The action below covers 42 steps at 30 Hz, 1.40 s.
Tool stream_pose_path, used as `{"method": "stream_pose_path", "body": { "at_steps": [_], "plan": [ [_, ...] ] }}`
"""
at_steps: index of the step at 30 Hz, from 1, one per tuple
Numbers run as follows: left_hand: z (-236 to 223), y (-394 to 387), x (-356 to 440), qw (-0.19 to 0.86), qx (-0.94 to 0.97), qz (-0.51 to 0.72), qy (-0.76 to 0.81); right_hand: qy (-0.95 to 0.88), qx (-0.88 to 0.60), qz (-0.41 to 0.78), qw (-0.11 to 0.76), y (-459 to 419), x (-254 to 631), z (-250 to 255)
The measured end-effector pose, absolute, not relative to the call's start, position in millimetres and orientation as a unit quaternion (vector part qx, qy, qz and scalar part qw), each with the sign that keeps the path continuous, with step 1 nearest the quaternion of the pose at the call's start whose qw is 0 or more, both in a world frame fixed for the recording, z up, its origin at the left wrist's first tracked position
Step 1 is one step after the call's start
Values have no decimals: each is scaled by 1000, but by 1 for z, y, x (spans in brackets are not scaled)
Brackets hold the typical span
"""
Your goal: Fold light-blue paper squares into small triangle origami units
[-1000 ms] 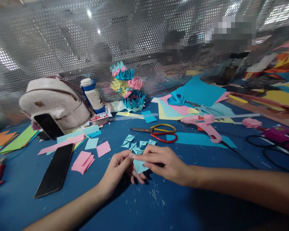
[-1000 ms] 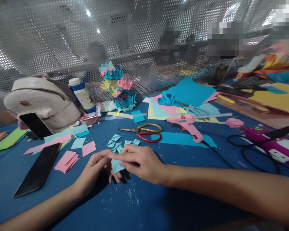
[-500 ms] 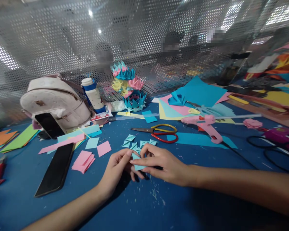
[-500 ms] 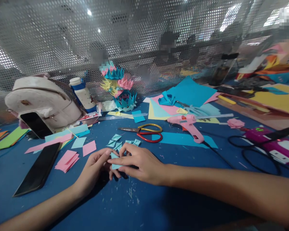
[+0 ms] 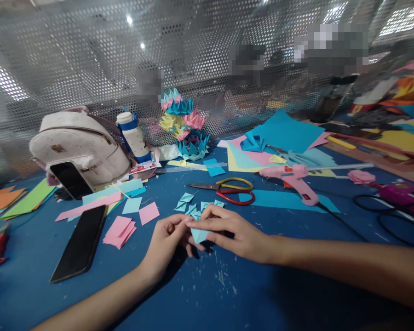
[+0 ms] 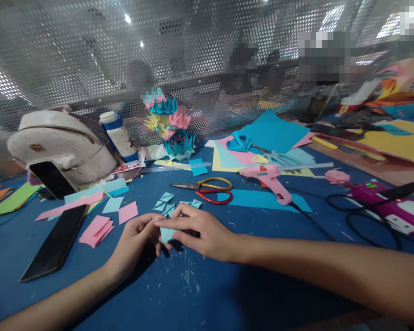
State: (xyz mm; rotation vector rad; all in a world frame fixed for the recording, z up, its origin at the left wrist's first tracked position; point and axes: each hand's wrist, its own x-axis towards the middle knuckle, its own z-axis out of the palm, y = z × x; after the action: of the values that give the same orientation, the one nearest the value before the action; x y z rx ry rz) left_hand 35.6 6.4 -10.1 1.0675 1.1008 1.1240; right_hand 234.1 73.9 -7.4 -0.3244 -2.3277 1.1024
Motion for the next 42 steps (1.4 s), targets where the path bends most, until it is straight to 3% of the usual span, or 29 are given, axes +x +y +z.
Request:
{"method": "stream_pose_path", "body": {
  "at_steps": [16,23,29,42],
  "plan": [
    [-11,7,33,557,470,497,471,-874,-160,373,266,75,233,-11],
    [-12,7,35,550,488,486,472,-845,-162,417,295,74,233,-7],
    [-15,3,40,536,512,473,476,-799,-230,503,235,75,228,-8],
    [-12,-1,41,498,558,446,491,-745,-245,569,246,78,226,-7]
  ]
}}
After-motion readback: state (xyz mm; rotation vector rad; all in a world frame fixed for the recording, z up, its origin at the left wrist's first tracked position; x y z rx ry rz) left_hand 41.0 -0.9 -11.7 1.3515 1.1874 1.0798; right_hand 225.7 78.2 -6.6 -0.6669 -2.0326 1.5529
